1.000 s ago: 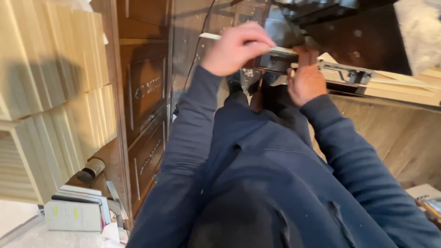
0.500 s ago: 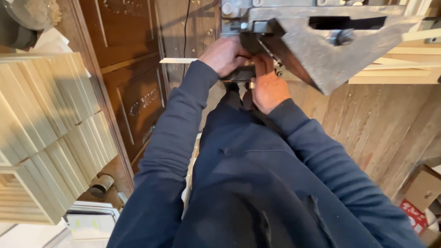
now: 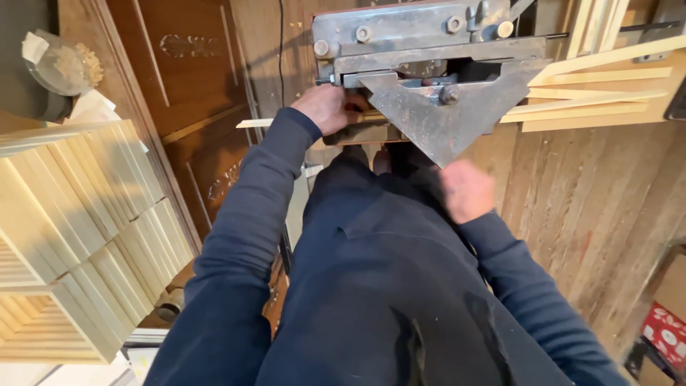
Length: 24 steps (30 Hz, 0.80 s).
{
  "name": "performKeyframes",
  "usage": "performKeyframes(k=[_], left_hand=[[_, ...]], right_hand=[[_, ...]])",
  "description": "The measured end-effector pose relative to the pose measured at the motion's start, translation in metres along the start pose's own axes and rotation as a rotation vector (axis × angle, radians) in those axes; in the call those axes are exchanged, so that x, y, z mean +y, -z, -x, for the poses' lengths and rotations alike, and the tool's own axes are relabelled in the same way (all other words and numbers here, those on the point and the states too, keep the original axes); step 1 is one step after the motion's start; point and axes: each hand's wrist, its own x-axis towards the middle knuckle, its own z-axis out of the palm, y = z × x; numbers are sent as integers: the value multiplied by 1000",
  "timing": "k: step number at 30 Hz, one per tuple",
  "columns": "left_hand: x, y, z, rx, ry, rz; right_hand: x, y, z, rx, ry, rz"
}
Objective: Using a miter-cutting machine to process thin wood strips for frame assembly.
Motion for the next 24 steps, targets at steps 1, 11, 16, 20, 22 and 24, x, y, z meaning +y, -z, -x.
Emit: performKeyframes(k=[1, 11, 16, 20, 22, 24], left_hand=[[-1, -1, 0, 2, -4, 4], [-6, 3, -2, 17, -95, 154], [-7, 3, 1, 42, -86, 166], [-19, -4, -7, 66, -200, 179], [-20, -10, -5, 33, -189, 159], [-21, -2, -9, 127, -272, 111]], right_hand=[[5, 9, -5, -1, 0, 5], [126, -15, -86, 704, -371, -235], [101, -33, -116, 755, -283, -262], [78, -40, -123, 866, -344, -448], [71, -44, -115, 926, -387, -568], [68, -45, -121, 900, -405, -533]])
